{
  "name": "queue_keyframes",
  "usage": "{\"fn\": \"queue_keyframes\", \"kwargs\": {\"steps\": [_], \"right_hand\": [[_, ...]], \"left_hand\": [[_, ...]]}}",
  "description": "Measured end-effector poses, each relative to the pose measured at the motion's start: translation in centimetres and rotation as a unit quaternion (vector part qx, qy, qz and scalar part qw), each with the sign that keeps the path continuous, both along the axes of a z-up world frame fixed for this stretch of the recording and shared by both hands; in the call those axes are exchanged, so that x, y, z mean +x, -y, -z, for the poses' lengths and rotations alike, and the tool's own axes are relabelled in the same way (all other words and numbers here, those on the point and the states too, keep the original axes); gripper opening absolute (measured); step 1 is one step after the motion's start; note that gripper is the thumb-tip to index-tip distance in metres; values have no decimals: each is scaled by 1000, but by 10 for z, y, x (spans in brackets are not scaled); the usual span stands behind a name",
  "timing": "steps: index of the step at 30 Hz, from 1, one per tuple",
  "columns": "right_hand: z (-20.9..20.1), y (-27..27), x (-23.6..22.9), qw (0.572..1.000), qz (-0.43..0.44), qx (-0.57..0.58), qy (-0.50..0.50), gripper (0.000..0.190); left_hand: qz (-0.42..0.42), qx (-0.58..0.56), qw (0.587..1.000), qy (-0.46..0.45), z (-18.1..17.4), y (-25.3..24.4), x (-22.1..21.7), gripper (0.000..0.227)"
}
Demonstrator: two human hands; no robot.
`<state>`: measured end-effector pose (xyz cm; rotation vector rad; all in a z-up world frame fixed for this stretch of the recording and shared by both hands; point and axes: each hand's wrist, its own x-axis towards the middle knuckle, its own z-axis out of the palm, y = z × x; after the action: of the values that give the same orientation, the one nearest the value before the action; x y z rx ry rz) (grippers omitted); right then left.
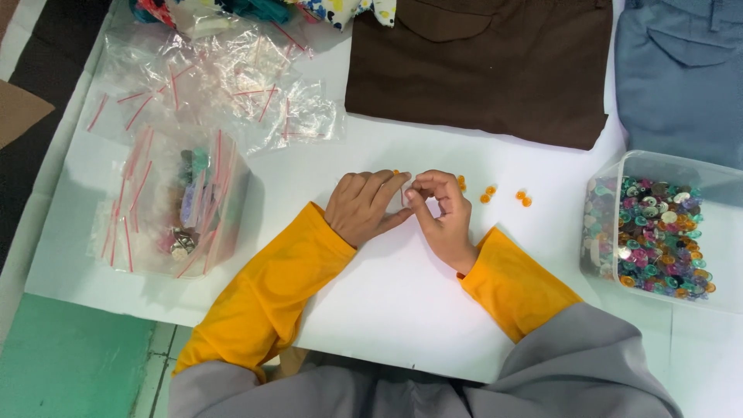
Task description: Sorting small buttons by color and placing them into small plastic zip-lock bags
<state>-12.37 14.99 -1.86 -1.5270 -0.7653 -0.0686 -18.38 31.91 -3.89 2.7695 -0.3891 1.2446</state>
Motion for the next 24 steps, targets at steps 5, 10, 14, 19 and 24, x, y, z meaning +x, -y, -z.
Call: {"fn": "queue_keyframes", "kwargs": {"steps": [5, 10, 14, 19, 24], "right_hand": [[-4, 1, -1, 1000, 0, 7, -11, 14], [2, 3, 3, 1000, 1, 3, 1, 11], [2, 2, 1, 998, -33, -21, 38, 23], [-1, 2, -2, 998, -35, -24, 36, 25], [-3, 4, 0, 1000, 8, -11, 8, 23]], "left_hand": [[25, -13, 999, 16, -15, 1, 1, 50], [32, -24, 999, 17, -18, -1, -1, 52], [38, -27, 998, 40, -15, -5, 0, 50], [42, -26, 997, 56, -16, -5, 1, 47], [20, -26, 997, 65, -15, -2, 2, 55]]}}
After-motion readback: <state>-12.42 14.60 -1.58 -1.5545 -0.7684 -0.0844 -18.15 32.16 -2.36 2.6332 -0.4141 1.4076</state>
